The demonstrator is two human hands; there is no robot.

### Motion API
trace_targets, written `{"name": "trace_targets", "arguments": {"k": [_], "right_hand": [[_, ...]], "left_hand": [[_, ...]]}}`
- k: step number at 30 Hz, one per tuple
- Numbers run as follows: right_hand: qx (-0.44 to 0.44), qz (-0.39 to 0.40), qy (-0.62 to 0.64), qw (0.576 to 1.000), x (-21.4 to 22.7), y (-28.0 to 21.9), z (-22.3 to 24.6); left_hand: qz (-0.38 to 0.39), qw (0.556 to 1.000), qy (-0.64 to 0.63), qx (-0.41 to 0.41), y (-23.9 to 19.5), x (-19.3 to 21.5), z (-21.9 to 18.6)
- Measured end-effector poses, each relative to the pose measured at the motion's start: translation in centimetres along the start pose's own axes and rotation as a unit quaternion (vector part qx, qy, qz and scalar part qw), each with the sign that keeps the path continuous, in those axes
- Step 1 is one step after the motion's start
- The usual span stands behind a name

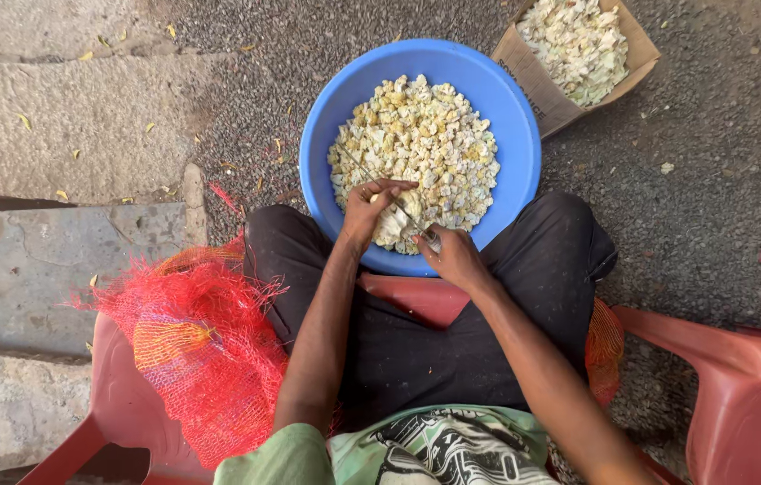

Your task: The person sits cross-legged on a chair and uses a knife to chop cauliflower florets in a blue bowl. They then separate white paper sheets and place them on the chair.

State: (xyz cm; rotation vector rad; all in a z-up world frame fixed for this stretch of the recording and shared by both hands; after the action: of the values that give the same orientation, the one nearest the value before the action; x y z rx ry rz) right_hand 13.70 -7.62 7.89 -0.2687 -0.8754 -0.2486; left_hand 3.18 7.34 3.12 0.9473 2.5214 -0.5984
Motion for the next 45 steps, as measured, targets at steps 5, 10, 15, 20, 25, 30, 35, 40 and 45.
{"name": "trace_targets", "arguments": {"k": [5,10,15,20,25,30,35,40,45], "right_hand": [[0.010,0.015,-0.010,1.000,0.0,1.3,-0.1],[0.026,0.000,-0.034,0.999,0.1,1.2,-0.1],[0.001,0.044,-0.011,0.999,0.3,0.8,-0.1],[0.048,0.046,0.044,0.997,1.3,0.7,0.7],[0.085,0.022,0.053,0.995,2.0,0.2,0.9],[0.063,-0.100,0.173,0.978,4.1,-0.3,0.3],[-0.096,-0.082,0.232,0.965,2.8,1.0,-2.7],[-0.134,-0.101,0.318,0.933,1.8,2.2,-5.4],[-0.080,-0.056,0.230,0.968,1.3,2.4,-4.2]], "left_hand": [[0.046,0.998,-0.026,-0.029,0.4,-0.3,-1.3],[0.052,0.997,-0.051,-0.023,0.5,-0.2,-1.2],[0.090,0.986,-0.140,-0.012,0.1,-0.7,-0.7],[0.109,0.972,-0.209,0.019,-1.2,-1.6,-0.9],[0.199,0.936,-0.289,0.002,-2.0,-3.2,-1.8],[0.121,0.972,-0.194,0.060,-1.2,-2.1,0.5],[0.090,0.992,-0.051,0.077,-0.6,-2.9,2.7],[0.049,0.995,0.012,0.085,-0.2,-2.0,2.1],[0.113,0.989,0.087,0.047,-0.4,-3.5,1.4]]}}
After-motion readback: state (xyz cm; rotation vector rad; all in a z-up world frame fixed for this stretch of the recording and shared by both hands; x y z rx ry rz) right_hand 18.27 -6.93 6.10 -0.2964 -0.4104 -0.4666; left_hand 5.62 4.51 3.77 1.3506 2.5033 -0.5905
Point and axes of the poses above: each hand's wrist, its own y-axis towards the middle knuckle, its own x-axis out of the back of the hand, z = x × y, the point moved 7 cm from there along y, towards the middle knuckle, and after that the axes turned 13 degrees about -y, right-handed, at the moved point
